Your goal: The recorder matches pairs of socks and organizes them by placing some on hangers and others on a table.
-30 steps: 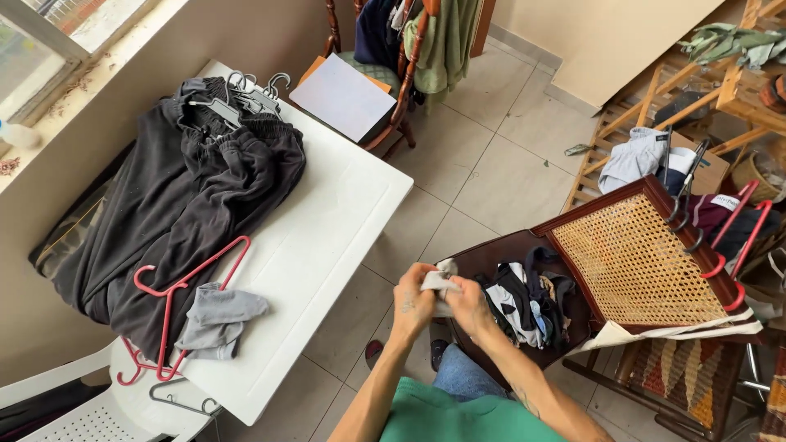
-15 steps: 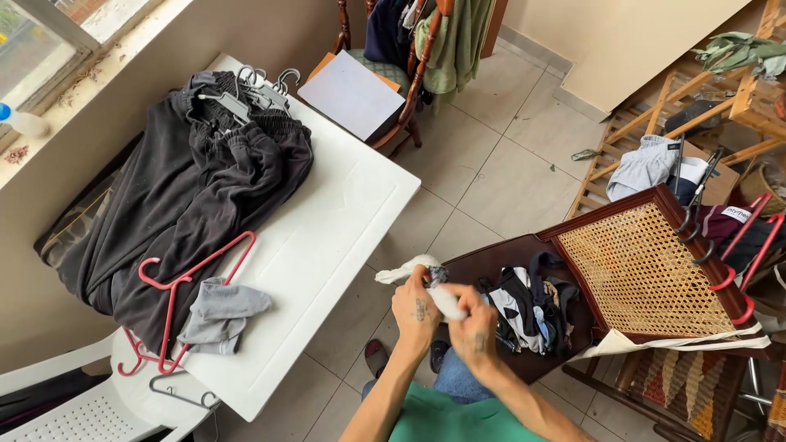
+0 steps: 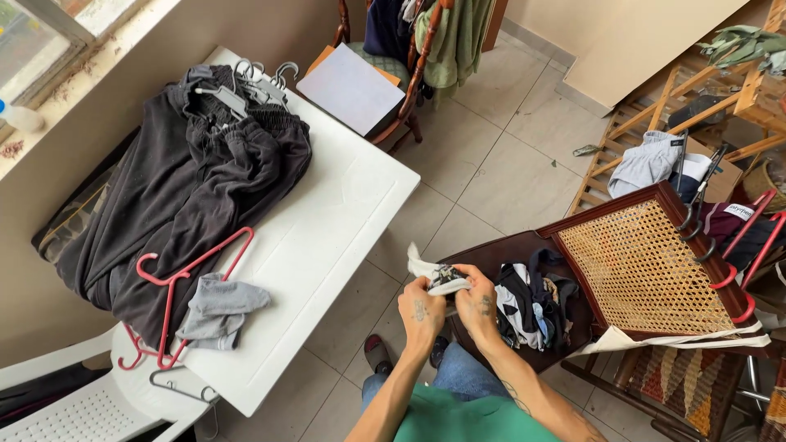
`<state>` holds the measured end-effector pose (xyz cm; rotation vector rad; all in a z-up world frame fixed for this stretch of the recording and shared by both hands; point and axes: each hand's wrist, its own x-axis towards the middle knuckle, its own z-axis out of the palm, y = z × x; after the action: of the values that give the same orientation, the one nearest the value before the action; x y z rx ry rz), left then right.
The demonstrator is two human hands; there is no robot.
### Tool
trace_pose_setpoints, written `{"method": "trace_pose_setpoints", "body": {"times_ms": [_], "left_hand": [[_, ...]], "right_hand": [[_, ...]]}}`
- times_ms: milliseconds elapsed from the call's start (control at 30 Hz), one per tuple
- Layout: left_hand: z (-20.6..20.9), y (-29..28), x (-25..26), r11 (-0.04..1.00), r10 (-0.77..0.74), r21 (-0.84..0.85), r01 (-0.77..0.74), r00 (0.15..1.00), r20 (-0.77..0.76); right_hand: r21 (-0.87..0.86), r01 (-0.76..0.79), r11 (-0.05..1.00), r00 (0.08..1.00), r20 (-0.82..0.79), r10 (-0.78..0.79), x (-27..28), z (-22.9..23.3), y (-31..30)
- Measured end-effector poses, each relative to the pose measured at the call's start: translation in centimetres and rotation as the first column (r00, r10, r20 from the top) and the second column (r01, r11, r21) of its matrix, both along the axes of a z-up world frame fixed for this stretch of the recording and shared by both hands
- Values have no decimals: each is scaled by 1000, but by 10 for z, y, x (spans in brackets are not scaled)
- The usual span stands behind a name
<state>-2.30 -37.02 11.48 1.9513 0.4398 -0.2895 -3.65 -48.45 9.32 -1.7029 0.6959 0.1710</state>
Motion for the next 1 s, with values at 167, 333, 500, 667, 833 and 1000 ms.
{"method": "trace_pose_setpoints", "body": {"times_ms": [167, 333, 500, 667, 833, 1000], "left_hand": [[6, 15, 11, 985, 42, 167, -43, 999, 5], [-16, 21, 15, 980, 85, 175, -92, 995, 47], [-6, 7, 5, 958, 125, -277, -72, 976, 180], [-22, 4, -5, 901, 80, -434, -18, 989, 125], [7, 12, 7, 958, -27, -285, 20, 999, -20], [6, 14, 7, 995, 93, 29, -92, 995, -22]], "right_hand": [[-406, -36, 913, 919, 345, 190, -23, -16, 19], [112, -163, 980, 936, 331, 117, -38, -19, 16], [-244, -139, 960, 989, 19, 148, 0, 1, 3], [-496, -63, 866, 974, 158, 162, 16, -25, -5], [-226, -29, 974, 999, 38, 39, 16, 11, 4], [-550, -112, 828, 776, 472, 419, -14, 44, 16]]}}
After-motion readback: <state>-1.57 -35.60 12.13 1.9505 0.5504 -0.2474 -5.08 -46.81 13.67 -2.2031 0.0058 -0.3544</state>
